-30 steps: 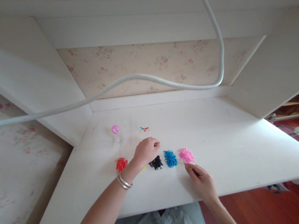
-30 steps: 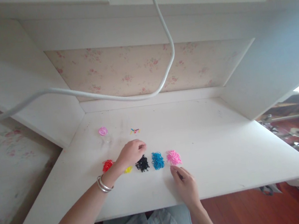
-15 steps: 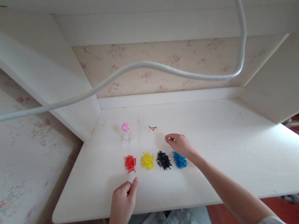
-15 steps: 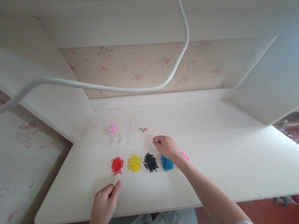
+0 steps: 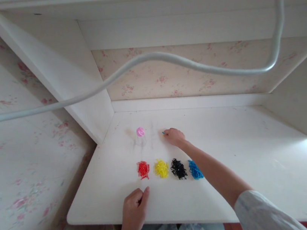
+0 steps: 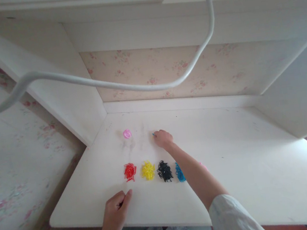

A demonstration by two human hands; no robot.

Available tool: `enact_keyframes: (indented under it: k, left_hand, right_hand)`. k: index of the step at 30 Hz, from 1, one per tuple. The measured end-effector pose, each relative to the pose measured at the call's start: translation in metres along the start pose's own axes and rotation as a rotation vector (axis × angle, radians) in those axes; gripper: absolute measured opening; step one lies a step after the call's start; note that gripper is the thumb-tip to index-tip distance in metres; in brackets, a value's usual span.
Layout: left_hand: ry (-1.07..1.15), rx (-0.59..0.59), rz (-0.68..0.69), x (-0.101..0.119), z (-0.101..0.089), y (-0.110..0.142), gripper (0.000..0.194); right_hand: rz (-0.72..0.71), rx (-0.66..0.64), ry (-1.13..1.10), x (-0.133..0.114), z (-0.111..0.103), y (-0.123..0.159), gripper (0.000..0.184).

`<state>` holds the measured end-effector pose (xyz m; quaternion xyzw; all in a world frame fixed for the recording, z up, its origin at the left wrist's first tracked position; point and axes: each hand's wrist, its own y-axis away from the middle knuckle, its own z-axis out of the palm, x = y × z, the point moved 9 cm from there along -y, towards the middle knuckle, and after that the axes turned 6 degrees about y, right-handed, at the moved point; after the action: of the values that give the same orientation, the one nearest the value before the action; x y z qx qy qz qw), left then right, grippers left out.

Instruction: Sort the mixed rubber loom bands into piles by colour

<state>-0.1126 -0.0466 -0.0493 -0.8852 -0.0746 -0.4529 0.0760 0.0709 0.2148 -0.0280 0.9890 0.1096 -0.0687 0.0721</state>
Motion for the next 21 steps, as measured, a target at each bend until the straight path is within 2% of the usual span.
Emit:
enact_keyframes:
  k: [10,21]
  left_hand:
    - [-0.017,0.001,0.018,-0.0036,0.0035,0.0006,0.046]
    - [-0.054,0.010,0.034,0.0025,0.0035,0.0010,0.047]
  right_hand:
    - [0.020,0.009,0.041,0.0011,0.0057,-0.0023,0.034]
    - [0.055,-0.008,0.003,0.0017,0.0066,-0.0039,0.032]
